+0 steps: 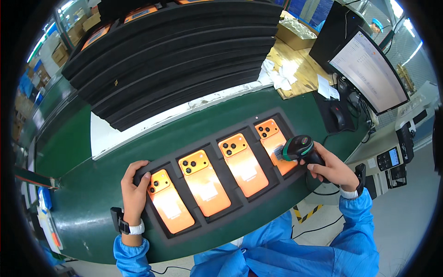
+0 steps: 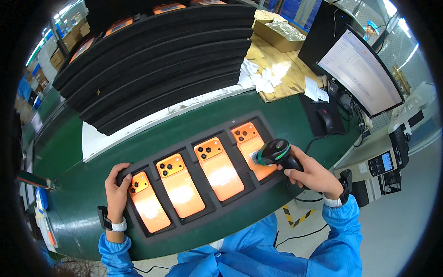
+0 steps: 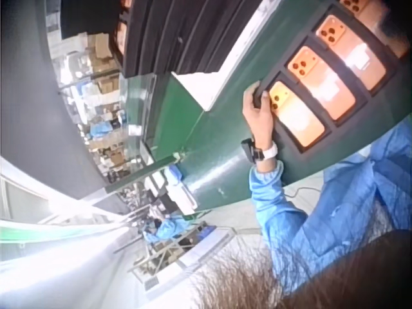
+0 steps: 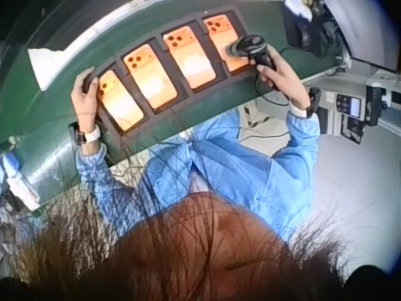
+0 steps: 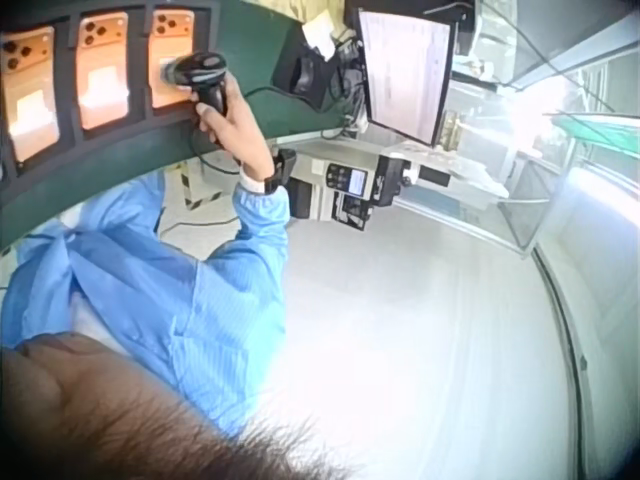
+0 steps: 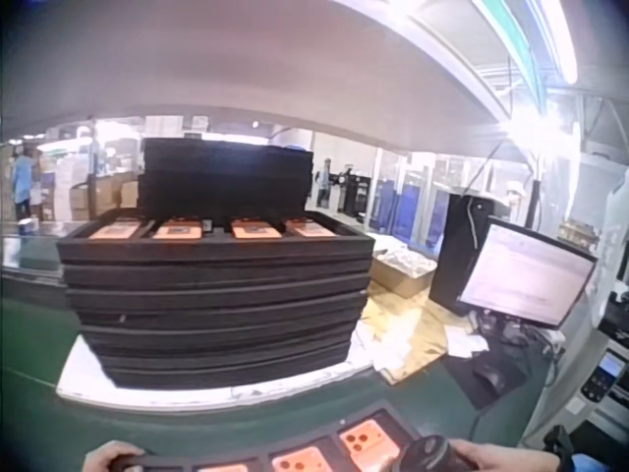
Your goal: The recorder is printing labels, scanning mobile phones, and applying labels to the back of the phones on an assembly line.
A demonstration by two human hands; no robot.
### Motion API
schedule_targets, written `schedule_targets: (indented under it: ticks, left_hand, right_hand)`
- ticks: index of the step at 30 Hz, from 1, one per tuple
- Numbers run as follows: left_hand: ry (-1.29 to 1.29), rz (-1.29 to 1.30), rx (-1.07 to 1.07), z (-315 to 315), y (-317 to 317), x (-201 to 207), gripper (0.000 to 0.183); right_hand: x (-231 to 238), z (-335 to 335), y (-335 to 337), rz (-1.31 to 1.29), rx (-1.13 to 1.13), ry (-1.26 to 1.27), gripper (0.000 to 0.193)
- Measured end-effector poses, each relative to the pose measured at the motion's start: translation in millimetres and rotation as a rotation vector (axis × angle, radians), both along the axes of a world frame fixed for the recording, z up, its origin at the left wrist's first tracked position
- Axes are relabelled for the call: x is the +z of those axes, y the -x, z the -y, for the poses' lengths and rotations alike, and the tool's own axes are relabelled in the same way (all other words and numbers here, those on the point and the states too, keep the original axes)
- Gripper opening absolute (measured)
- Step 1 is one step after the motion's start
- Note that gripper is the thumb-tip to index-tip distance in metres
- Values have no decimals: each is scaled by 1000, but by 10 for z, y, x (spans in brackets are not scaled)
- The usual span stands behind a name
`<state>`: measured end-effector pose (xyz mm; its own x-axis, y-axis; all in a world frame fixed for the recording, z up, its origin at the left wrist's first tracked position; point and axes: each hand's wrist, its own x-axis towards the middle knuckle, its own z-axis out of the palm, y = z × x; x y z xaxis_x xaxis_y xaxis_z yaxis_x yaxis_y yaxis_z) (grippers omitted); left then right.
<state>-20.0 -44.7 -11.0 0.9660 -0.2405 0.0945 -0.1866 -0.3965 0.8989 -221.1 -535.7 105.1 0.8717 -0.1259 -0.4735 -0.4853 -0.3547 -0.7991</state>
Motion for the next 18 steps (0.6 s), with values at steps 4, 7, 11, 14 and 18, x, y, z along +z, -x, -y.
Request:
schedule_targets:
  ticks: [4, 7, 11, 14, 18]
  left_hand:
    - [22, 11, -16, 15, -30, -41, 29]
    - [28, -25, -12, -11, -11, -41, 31]
    - [55, -12, -35, -54, 6, -17, 36]
    - [44, 26, -94, -64, 8, -30, 43]
    - [65, 23, -87, -65, 2, -53, 41]
  right_hand:
    - [40, -265, -57, -23, 130, 7, 76]
    - [122, -610, -219, -29, 253, 19, 78]
    - [39, -685, -302, -10, 351, 63, 80]
    - [56, -891, -338, -60, 396, -26, 83]
    - [-108, -1231, -477, 248, 660, 46, 82]
